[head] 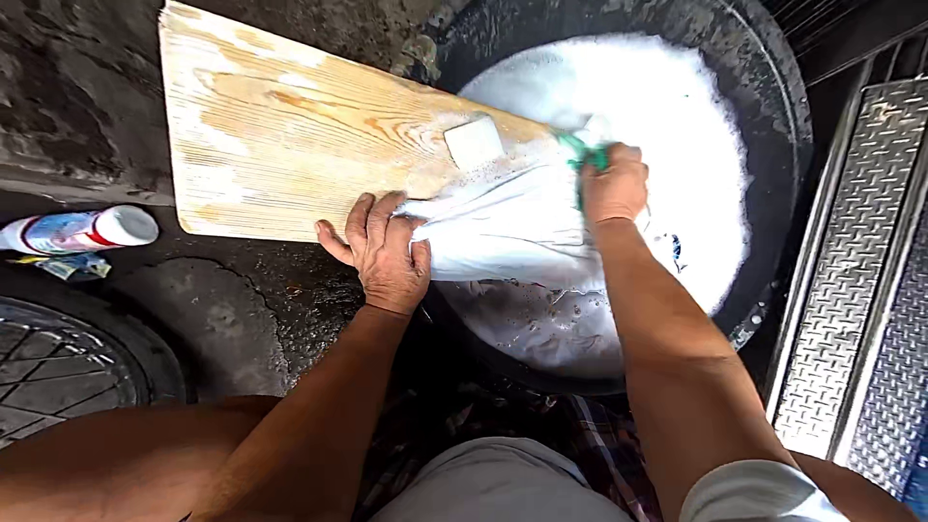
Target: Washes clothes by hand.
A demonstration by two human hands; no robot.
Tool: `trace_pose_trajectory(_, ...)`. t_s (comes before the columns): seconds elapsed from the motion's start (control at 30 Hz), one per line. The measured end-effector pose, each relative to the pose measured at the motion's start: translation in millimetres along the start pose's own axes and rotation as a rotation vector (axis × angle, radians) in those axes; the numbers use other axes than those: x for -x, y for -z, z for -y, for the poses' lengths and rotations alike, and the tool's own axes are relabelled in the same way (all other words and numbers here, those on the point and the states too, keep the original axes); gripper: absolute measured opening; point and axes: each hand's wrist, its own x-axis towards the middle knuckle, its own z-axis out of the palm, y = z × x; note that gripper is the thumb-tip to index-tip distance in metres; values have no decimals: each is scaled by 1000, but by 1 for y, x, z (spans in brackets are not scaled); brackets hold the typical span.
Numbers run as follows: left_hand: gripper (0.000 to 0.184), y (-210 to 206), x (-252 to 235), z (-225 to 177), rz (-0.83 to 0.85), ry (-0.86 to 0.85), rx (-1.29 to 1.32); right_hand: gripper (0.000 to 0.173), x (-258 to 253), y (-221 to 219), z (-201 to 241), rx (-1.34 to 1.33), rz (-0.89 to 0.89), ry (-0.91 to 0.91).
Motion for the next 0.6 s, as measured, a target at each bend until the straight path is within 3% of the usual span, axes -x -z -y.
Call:
trace_pose_trajectory(0.07, 25, -1, -1, 2, -17, -1, -3, 43, -8, 1, 1, -50, -22, -104)
trace_pose_trajectory(0.2, 27, 0, -1, 2, 11, -9, 4, 37, 92, -20, 90, -199, 24, 361)
trace_pose_trajectory(0.23, 28, 1, -3, 2, 23, -9, 5, 31, 116, -25, 98, -203, 24, 482)
trace_pose_trajectory(0.3, 28, 4, -3, 1, 50, -1, 12, 27, 134, -28, 68, -151, 12, 568)
trace_pose_trajectory(0.37, 28, 5, -3, 0, 59, 4, 31, 35, 121, -12, -1, 74, 47, 472)
trace_pose_trajectory(0.47, 29, 11, -8, -3, 114, 17, 40, 40, 100, 42, -85, 298, 143, 176)
trace_pose_trajectory(0.6, 25, 31, -19, -22, 298, 98, 51, 44, 114, 95, -116, 362, 162, -68)
